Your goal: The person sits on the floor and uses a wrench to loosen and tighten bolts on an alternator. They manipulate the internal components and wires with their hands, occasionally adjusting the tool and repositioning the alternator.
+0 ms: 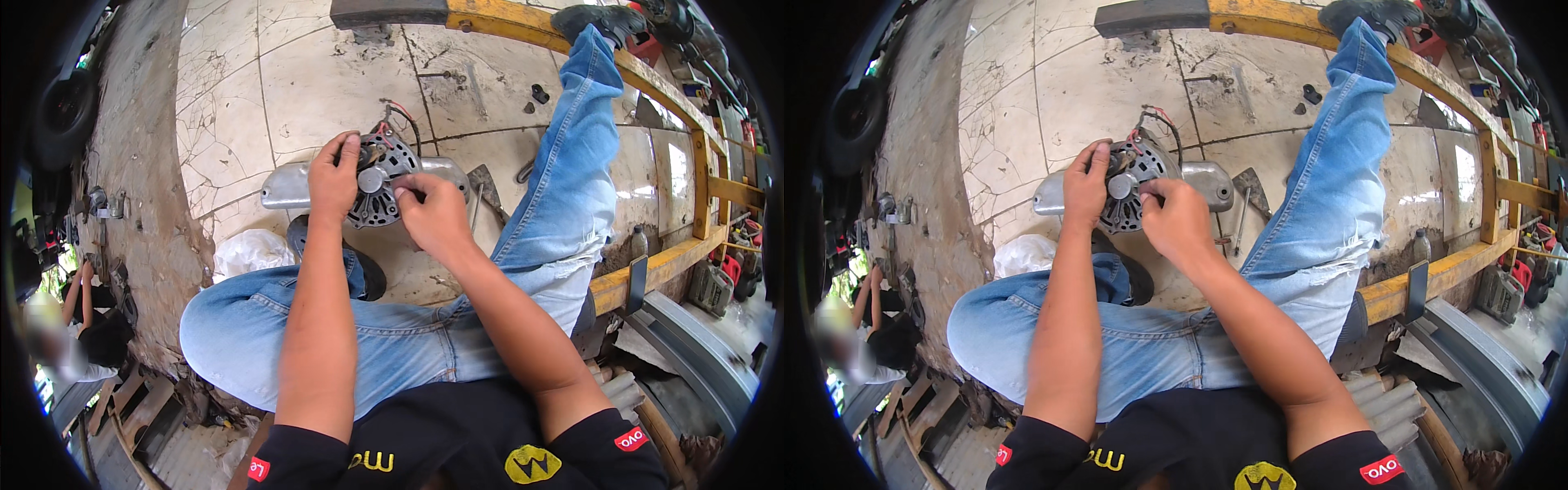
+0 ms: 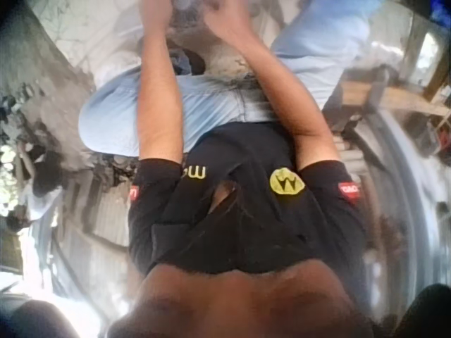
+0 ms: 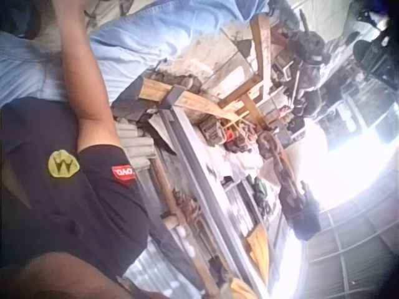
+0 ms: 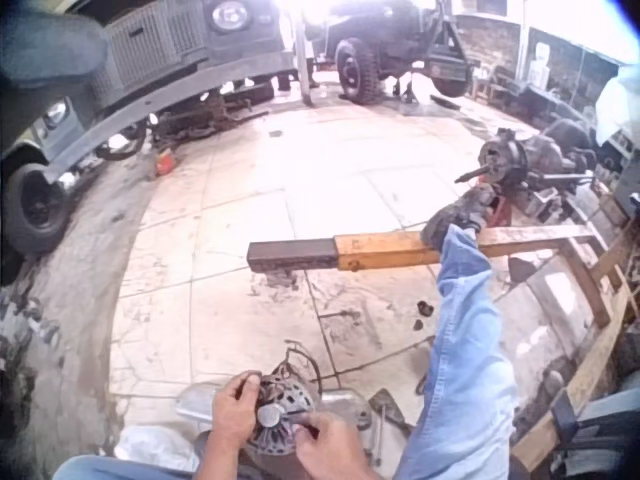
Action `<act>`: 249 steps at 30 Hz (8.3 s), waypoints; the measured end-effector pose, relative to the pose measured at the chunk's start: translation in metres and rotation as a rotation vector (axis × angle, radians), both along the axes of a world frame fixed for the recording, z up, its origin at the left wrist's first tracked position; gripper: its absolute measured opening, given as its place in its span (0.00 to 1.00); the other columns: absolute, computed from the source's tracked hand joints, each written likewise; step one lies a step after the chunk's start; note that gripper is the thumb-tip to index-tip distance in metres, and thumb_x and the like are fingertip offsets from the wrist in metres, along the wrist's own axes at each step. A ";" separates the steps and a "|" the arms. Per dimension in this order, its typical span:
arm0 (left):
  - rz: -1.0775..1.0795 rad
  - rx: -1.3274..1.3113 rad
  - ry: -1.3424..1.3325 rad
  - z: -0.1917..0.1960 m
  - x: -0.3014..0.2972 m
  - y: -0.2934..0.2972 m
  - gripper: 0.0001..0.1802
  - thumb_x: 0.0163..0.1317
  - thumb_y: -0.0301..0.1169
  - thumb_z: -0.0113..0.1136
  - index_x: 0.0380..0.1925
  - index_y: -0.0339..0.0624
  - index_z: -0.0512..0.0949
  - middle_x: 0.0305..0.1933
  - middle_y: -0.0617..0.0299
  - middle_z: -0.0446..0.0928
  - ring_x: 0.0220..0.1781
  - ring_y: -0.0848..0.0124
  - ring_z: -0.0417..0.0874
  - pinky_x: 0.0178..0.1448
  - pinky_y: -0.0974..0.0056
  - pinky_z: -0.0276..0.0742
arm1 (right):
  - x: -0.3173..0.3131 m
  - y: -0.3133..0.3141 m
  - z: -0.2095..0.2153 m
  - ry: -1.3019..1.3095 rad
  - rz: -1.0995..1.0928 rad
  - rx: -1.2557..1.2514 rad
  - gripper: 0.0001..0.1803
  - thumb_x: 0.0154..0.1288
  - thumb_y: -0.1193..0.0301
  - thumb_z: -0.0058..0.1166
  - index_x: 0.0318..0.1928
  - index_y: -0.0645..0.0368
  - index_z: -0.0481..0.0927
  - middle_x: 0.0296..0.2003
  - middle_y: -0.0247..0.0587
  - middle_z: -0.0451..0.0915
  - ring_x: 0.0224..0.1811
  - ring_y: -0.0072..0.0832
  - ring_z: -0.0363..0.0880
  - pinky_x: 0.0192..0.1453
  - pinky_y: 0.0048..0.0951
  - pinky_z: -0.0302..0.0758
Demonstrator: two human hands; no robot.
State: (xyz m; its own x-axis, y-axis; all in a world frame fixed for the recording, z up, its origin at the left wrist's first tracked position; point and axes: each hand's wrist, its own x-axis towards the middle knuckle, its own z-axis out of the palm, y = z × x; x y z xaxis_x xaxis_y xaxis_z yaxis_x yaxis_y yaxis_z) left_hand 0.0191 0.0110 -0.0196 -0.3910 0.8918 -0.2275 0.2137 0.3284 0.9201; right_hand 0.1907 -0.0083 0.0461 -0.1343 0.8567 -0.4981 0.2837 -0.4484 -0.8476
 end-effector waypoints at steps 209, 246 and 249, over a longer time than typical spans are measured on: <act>0.017 0.023 0.100 0.003 0.007 -0.002 0.23 0.69 0.47 0.62 0.49 0.38 0.84 0.44 0.53 0.86 0.47 0.65 0.85 0.54 0.63 0.78 | -0.006 0.012 -0.010 -0.326 0.398 0.296 0.35 0.54 0.86 0.43 0.62 0.53 0.80 0.73 0.72 0.52 0.68 0.61 0.68 0.69 0.40 0.70; 0.007 0.027 0.032 0.007 0.009 -0.002 0.21 0.69 0.44 0.62 0.46 0.34 0.83 0.44 0.52 0.85 0.46 0.66 0.85 0.53 0.63 0.78 | -0.002 0.020 -0.006 -0.352 0.482 0.251 0.35 0.53 0.85 0.43 0.63 0.52 0.79 0.73 0.72 0.51 0.70 0.62 0.65 0.72 0.42 0.66; 0.001 0.053 0.086 0.006 0.011 -0.004 0.21 0.69 0.44 0.62 0.47 0.34 0.83 0.44 0.53 0.85 0.46 0.67 0.84 0.53 0.64 0.78 | 0.007 0.012 -0.006 -0.354 0.489 0.284 0.35 0.53 0.84 0.44 0.63 0.51 0.79 0.74 0.72 0.50 0.70 0.61 0.66 0.70 0.43 0.67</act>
State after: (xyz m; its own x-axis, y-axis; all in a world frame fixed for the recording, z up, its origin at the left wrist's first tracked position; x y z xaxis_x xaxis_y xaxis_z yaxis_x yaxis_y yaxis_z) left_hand 0.0301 0.0070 -0.0137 -0.4083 0.9012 -0.1456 0.2926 0.2802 0.9142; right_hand 0.1973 0.0042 0.0405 -0.4107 0.8429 -0.3477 0.6805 0.0296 -0.7322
